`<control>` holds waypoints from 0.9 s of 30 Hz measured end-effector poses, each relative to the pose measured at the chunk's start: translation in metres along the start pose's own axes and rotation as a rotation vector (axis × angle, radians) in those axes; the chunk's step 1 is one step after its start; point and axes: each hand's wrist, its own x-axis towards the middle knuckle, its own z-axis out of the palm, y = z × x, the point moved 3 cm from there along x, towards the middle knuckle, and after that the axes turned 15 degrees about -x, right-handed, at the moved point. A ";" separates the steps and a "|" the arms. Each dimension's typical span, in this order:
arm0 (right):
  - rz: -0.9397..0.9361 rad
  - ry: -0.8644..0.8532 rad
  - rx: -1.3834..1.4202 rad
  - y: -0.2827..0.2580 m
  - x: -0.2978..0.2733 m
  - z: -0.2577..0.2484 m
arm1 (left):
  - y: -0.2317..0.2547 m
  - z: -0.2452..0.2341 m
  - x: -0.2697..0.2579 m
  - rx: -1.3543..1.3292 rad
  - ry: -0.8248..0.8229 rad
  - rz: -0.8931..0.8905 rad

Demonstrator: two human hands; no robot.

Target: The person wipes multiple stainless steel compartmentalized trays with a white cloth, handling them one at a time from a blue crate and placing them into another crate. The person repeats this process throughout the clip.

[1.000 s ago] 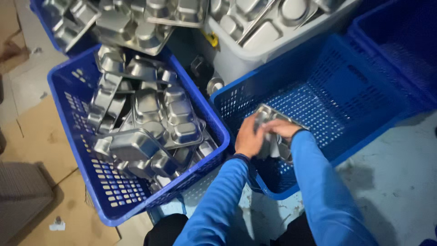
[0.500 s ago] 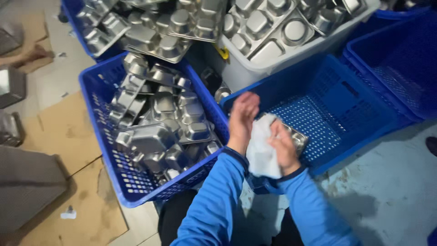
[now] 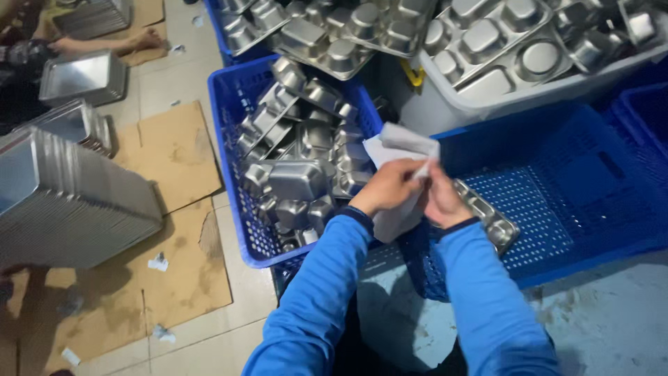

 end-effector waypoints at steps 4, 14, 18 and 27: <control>0.023 0.053 0.159 0.027 0.017 0.008 | 0.000 -0.070 -0.021 0.176 0.160 -0.126; -0.048 0.209 0.259 0.016 -0.031 0.000 | 0.056 -0.194 -0.007 0.608 0.235 -0.410; -0.103 0.207 0.313 0.002 -0.042 -0.010 | 0.102 -0.207 0.025 0.179 0.639 0.011; -0.369 0.258 0.310 -0.039 -0.074 -0.024 | 0.074 -0.149 0.035 -1.232 0.890 0.186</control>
